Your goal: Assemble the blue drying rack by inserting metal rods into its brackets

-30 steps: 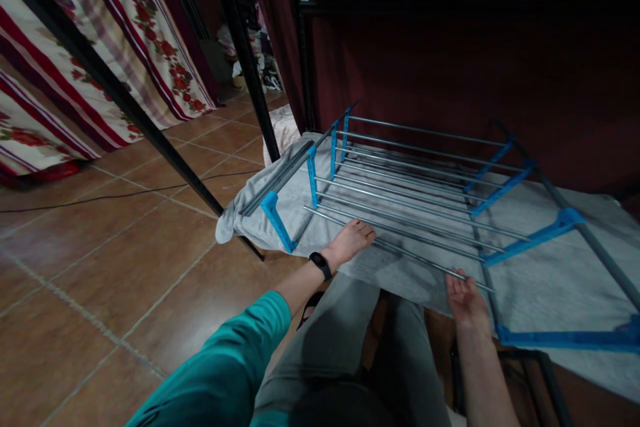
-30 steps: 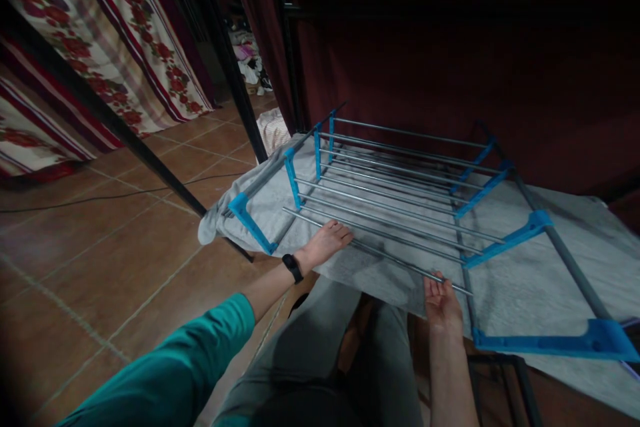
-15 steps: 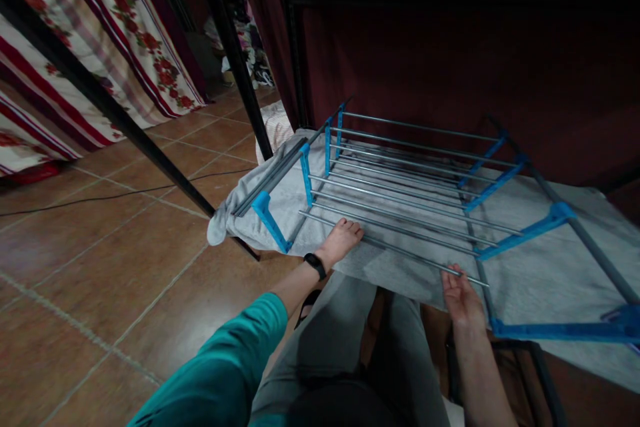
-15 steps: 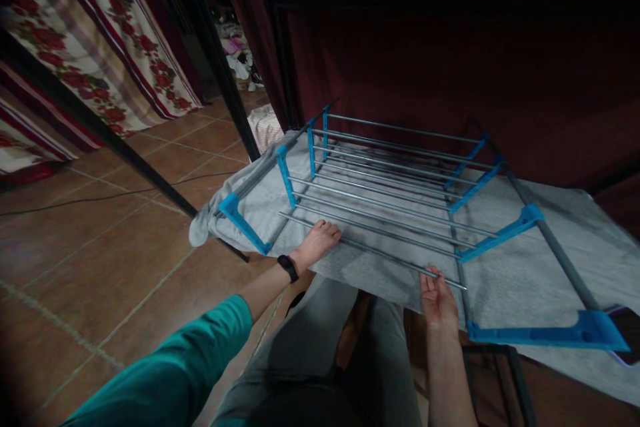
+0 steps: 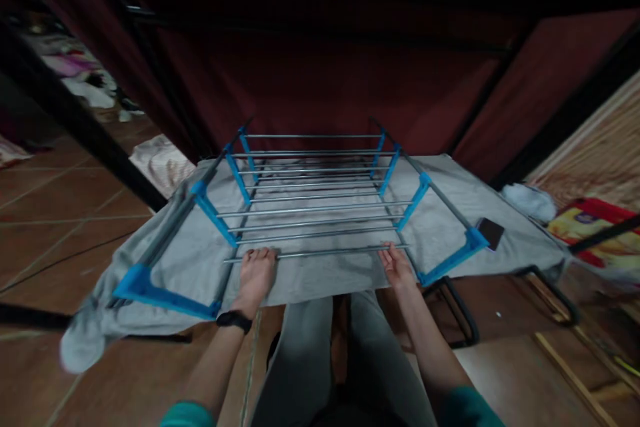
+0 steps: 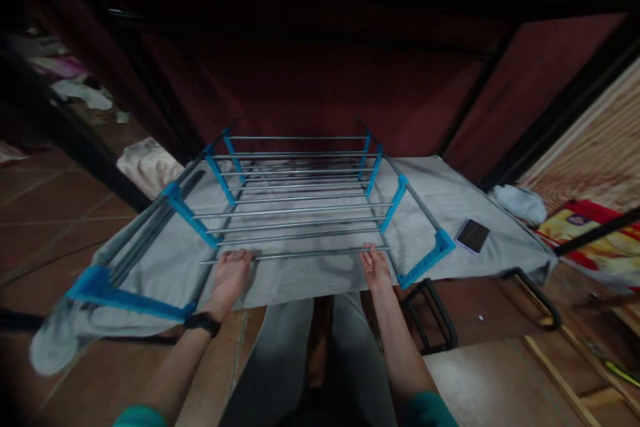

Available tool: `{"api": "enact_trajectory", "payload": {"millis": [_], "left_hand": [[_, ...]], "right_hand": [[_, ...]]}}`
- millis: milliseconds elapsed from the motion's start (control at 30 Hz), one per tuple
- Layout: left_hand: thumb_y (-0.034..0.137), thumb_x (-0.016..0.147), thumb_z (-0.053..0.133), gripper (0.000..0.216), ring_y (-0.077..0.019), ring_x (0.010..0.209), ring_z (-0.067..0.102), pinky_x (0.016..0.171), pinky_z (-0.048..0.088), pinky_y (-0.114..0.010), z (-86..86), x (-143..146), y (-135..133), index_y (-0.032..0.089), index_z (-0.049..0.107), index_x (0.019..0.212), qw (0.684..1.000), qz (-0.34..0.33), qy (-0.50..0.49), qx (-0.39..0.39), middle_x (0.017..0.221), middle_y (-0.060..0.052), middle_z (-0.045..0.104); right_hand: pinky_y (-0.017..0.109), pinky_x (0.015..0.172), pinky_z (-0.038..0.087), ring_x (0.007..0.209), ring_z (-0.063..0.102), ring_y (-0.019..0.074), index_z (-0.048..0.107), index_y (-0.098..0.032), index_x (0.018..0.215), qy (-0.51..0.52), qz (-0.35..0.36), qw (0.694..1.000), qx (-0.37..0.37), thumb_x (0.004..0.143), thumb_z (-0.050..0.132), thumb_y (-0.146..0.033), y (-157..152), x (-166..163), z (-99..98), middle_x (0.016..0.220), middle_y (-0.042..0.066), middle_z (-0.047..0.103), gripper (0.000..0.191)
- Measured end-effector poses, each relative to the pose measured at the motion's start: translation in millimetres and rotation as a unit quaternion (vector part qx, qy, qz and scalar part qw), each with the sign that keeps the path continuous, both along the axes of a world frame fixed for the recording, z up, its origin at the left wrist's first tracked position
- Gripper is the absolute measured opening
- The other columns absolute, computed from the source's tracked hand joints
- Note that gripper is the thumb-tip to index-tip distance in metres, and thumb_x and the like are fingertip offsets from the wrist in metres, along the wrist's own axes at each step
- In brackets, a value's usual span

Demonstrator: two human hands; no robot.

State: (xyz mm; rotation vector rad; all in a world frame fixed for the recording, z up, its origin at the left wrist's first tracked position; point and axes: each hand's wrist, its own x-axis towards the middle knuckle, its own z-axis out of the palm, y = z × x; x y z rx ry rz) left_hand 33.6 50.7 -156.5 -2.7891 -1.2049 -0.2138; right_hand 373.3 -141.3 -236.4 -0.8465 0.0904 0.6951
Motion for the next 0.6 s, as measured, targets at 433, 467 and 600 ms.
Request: {"api": "enact_trajectory", "payload": {"millis": [433,467,600], "left_hand": [[0.033,0.089,0.041,0.034,-0.0341,0.122,0.046,0.106,0.021,-0.06,-24.9,-16.5,6.3,0.017,0.065,0.108,0.958,0.251,-0.138,0.002,0.122,-0.016,0.059],[0.035,0.088,0.042,0.034,-0.0349,0.126,0.043,0.106,0.021,-0.061,-24.1,-17.2,6.7,0.017,0.064,0.108,0.953,0.259,-0.155,0.002,0.125,-0.017,0.056],[0.038,0.085,0.049,0.033,-0.0384,0.135,0.034,0.104,0.03,-0.06,-23.3,-22.1,11.2,0.018,0.061,0.107,0.919,0.307,-0.246,-0.014,0.14,-0.02,0.043]], "right_hand": [[0.028,0.077,0.059,0.078,0.07,0.0142,0.064,-0.022,0.077,-0.015,-0.021,1.0,0.014,0.075,0.075,-0.016,3.5,1.7,-1.8,0.081,0.001,0.074,0.012],[0.029,0.076,0.059,0.077,0.07,0.014,0.063,-0.022,0.075,-0.014,-0.025,0.999,0.016,0.074,0.076,-0.018,4.0,1.6,-2.0,0.079,0.0,0.073,0.014],[0.029,0.074,0.06,0.071,0.068,0.0129,0.059,-0.022,0.068,-0.014,-0.027,0.999,0.018,0.072,0.08,-0.023,5.5,2.3,-3.3,0.074,-0.001,0.072,0.021]]}}
